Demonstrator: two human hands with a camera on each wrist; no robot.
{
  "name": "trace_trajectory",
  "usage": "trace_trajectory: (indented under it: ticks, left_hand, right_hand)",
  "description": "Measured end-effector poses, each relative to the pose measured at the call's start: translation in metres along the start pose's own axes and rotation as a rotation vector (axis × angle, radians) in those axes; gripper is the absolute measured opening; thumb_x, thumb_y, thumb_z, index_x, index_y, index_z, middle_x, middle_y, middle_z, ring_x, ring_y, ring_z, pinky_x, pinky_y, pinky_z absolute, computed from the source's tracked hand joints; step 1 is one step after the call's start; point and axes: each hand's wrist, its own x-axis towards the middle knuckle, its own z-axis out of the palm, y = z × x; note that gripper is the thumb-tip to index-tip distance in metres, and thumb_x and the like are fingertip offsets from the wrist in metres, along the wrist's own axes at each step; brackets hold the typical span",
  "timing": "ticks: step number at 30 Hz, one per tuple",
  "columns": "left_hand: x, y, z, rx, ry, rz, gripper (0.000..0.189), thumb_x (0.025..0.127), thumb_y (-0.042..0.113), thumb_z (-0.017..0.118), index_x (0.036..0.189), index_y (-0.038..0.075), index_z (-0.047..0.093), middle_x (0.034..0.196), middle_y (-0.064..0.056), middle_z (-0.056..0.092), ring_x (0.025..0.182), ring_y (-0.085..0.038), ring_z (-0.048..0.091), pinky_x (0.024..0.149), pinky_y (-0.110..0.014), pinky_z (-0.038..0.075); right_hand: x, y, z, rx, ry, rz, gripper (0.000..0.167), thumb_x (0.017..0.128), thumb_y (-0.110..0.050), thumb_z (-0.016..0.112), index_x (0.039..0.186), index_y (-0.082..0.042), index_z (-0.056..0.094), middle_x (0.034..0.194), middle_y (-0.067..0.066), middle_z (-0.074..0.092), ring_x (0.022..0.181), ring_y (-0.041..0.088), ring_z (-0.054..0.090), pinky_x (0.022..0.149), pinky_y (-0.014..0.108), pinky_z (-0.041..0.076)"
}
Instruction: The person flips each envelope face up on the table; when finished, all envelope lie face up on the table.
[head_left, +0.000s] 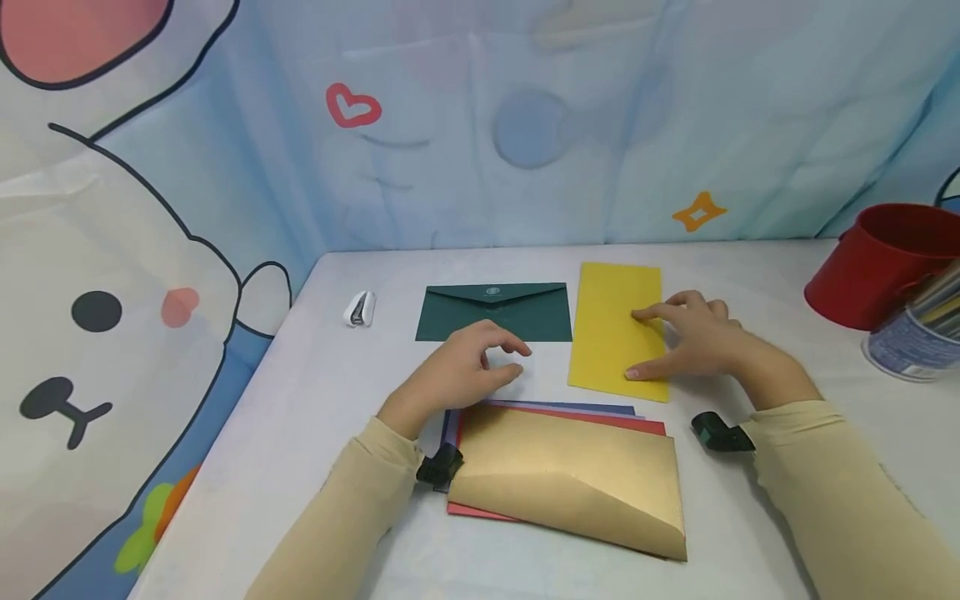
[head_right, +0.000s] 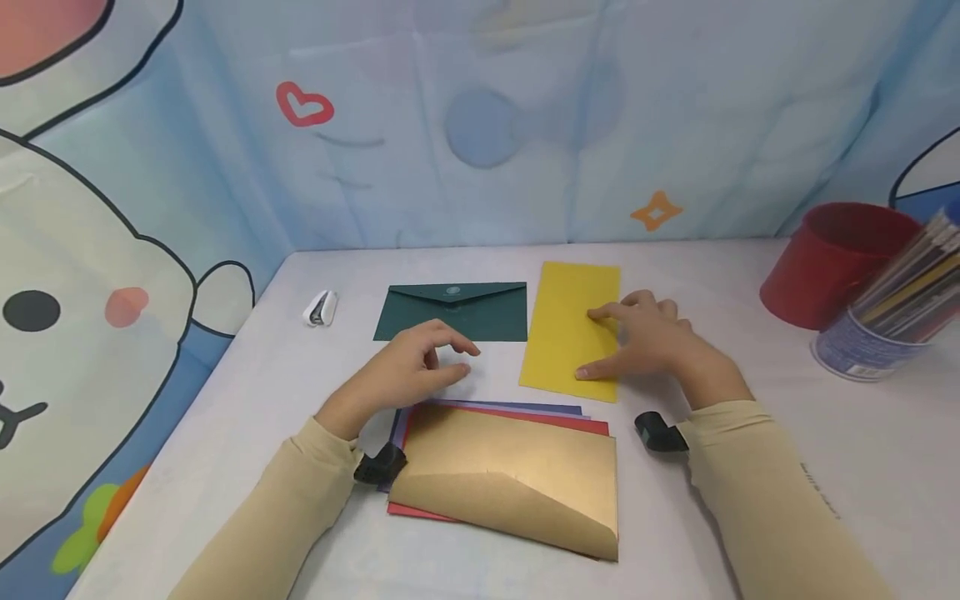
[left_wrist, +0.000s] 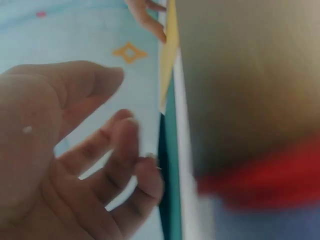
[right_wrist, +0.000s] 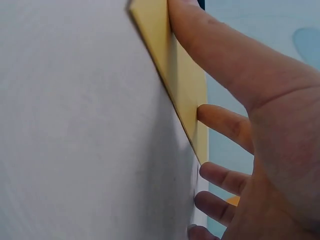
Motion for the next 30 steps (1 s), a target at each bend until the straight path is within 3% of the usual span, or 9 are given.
trace_trajectory:
  ticks: [5,9,13,18,24,27,30]
  left_hand:
    - [0.007,0.021,-0.006,0.141,-0.208,0.061,0.029,0.100,0.025,0.063,0.127,0.018,0.070,0.126,-0.002,0.060,0.088,-0.012,0.060,0.081,-0.027,0.050]
    - [0.023,0.036,-0.006,0.219,-0.278,0.096,0.031,0.101,0.027,0.062,0.130,0.019,0.068,0.125,0.002,0.061,0.105,-0.011,0.057,0.091,-0.027,0.047]
    - [0.045,0.048,0.009,0.268,-0.257,0.100,0.031,0.101,0.028,0.061,0.132,0.023,0.067,0.122,0.005,0.061,0.110,-0.010,0.054,0.094,-0.026,0.045]
    - [0.064,0.053,0.035,0.329,-0.208,0.077,0.040,0.095,0.033,0.070,0.135,0.026,0.066,0.133,0.006,0.058,0.117,-0.010,0.052,0.101,-0.027,0.044]
    - [0.062,0.046,0.050,0.368,-0.158,0.036,0.054,0.089,0.046,0.076,0.138,0.028,0.064,0.141,0.008,0.055,0.129,-0.010,0.048,0.109,-0.028,0.037]
    - [0.057,0.044,0.052,0.405,-0.129,0.054,0.053,0.090,0.048,0.074,0.138,0.027,0.064,0.138,0.009,0.059,0.123,-0.010,0.053,0.105,-0.028,0.040]
    - [0.053,0.045,0.052,0.507,-0.121,0.103,0.051,0.093,0.049,0.069,0.139,0.027,0.062,0.133,0.010,0.063,0.114,-0.011,0.057,0.099,-0.029,0.043]
  right_hand:
    - [-0.002,-0.002,0.002,-0.002,-0.009,0.017,0.114,0.060,-0.077,0.080,0.146,-0.008,0.050,0.144,0.034,0.022,0.122,0.059,0.018,0.092,0.075,0.028]
    - [-0.006,-0.002,0.000,-0.010,-0.015,0.027,0.113,0.061,-0.076,0.080,0.146,-0.008,0.049,0.142,0.035,0.022,0.122,0.059,0.019,0.093,0.075,0.027]
    - [-0.009,0.000,-0.002,-0.019,-0.014,0.031,0.114,0.061,-0.077,0.080,0.146,-0.008,0.049,0.142,0.035,0.023,0.122,0.058,0.019,0.092,0.074,0.027]
    - [-0.010,0.003,-0.003,-0.020,-0.006,0.025,0.114,0.060,-0.078,0.079,0.145,-0.009,0.050,0.141,0.034,0.024,0.122,0.058,0.020,0.091,0.074,0.029]
    - [-0.009,0.001,-0.003,-0.016,-0.001,-0.004,0.112,0.061,-0.078,0.079,0.143,-0.007,0.051,0.142,0.033,0.025,0.122,0.057,0.021,0.091,0.073,0.029]
    - [-0.008,-0.001,-0.003,-0.014,0.000,-0.010,0.110,0.061,-0.078,0.079,0.141,-0.007,0.053,0.142,0.033,0.025,0.122,0.057,0.021,0.091,0.072,0.029]
    - [-0.007,-0.001,-0.003,-0.004,0.006,-0.013,0.103,0.064,-0.078,0.077,0.137,-0.008,0.056,0.143,0.032,0.025,0.122,0.056,0.021,0.092,0.072,0.029]
